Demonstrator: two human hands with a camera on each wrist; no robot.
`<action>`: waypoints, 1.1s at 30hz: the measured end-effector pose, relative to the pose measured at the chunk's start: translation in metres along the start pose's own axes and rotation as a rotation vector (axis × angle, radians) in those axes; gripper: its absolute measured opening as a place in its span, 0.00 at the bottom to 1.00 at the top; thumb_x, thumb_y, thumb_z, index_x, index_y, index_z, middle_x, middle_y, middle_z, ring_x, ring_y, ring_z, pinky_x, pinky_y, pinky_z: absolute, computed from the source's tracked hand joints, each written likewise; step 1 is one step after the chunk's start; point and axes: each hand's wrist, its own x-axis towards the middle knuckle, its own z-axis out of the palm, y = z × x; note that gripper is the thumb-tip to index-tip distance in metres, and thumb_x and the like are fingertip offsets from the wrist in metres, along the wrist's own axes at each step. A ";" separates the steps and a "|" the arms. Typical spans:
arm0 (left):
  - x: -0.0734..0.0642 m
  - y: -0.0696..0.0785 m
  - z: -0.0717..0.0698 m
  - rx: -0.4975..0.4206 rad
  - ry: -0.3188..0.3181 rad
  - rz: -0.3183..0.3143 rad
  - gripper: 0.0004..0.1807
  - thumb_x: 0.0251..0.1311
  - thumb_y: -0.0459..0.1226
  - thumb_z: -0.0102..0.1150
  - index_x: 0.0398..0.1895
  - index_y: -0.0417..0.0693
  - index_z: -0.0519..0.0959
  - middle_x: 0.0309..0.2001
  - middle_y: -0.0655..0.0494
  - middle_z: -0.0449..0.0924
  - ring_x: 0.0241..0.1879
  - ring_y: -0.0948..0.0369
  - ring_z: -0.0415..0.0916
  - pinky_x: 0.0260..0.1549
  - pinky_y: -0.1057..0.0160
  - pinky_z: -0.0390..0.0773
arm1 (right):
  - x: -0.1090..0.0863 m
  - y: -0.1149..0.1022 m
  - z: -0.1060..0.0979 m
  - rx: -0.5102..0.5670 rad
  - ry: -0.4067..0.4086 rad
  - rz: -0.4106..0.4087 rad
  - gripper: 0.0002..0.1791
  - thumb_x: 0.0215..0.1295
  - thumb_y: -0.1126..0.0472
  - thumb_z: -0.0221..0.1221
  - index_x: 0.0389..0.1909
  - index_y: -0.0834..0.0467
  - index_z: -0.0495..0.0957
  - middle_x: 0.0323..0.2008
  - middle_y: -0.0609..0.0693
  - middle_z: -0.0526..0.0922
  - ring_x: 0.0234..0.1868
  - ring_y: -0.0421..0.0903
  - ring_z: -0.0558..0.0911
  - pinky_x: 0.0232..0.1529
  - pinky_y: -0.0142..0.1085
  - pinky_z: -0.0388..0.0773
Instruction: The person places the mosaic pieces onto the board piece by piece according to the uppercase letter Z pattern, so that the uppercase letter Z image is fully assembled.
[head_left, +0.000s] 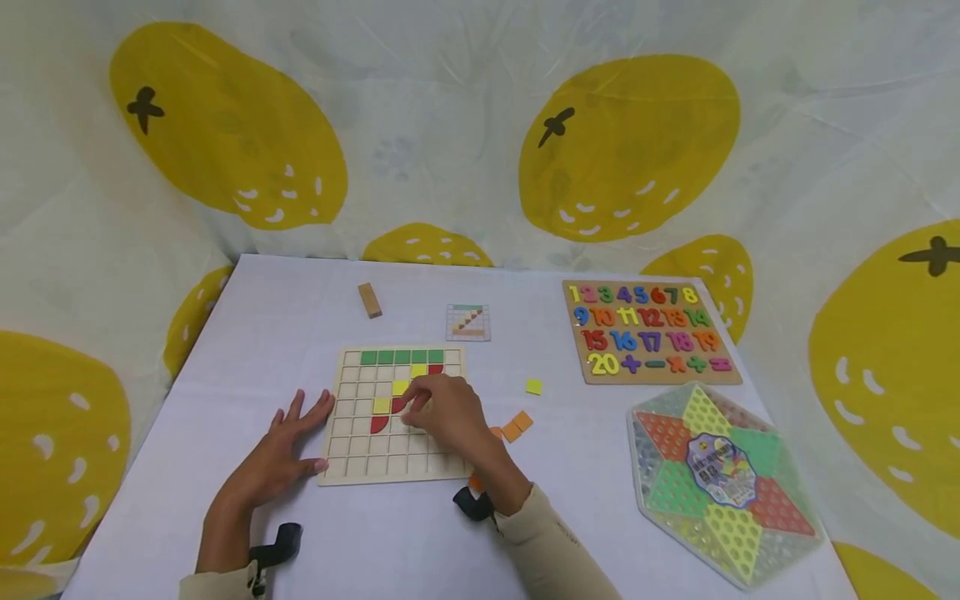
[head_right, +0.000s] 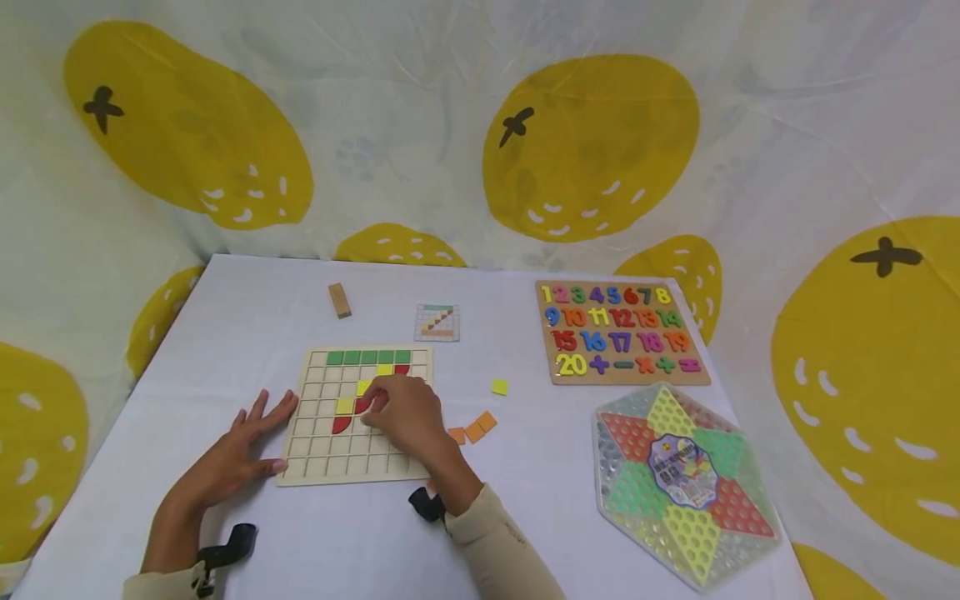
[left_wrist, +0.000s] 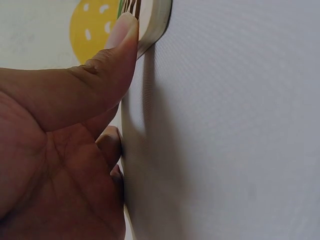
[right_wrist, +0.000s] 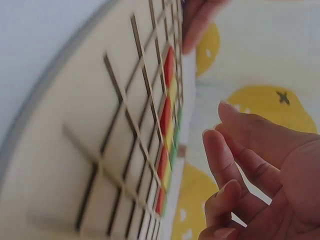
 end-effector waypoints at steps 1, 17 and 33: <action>0.000 0.000 0.000 -0.001 0.002 0.001 0.62 0.47 0.30 0.80 0.85 0.59 0.57 0.87 0.48 0.45 0.87 0.40 0.22 0.79 0.24 0.28 | -0.002 0.002 -0.005 0.003 0.010 0.007 0.11 0.61 0.56 0.76 0.45 0.47 0.90 0.28 0.37 0.84 0.44 0.44 0.81 0.41 0.35 0.75; -0.001 0.000 0.000 -0.021 0.006 0.036 0.61 0.46 0.30 0.80 0.85 0.54 0.58 0.86 0.46 0.47 0.87 0.40 0.23 0.80 0.28 0.25 | -0.012 0.070 -0.074 0.044 0.184 0.215 0.14 0.61 0.58 0.77 0.47 0.47 0.88 0.37 0.44 0.87 0.37 0.48 0.77 0.37 0.37 0.76; -0.001 0.000 -0.001 -0.005 0.005 0.040 0.61 0.46 0.31 0.81 0.85 0.55 0.58 0.86 0.45 0.49 0.87 0.40 0.25 0.82 0.31 0.27 | -0.011 0.131 -0.101 -0.086 0.203 0.423 0.12 0.61 0.61 0.76 0.45 0.54 0.88 0.45 0.54 0.86 0.49 0.54 0.80 0.53 0.49 0.83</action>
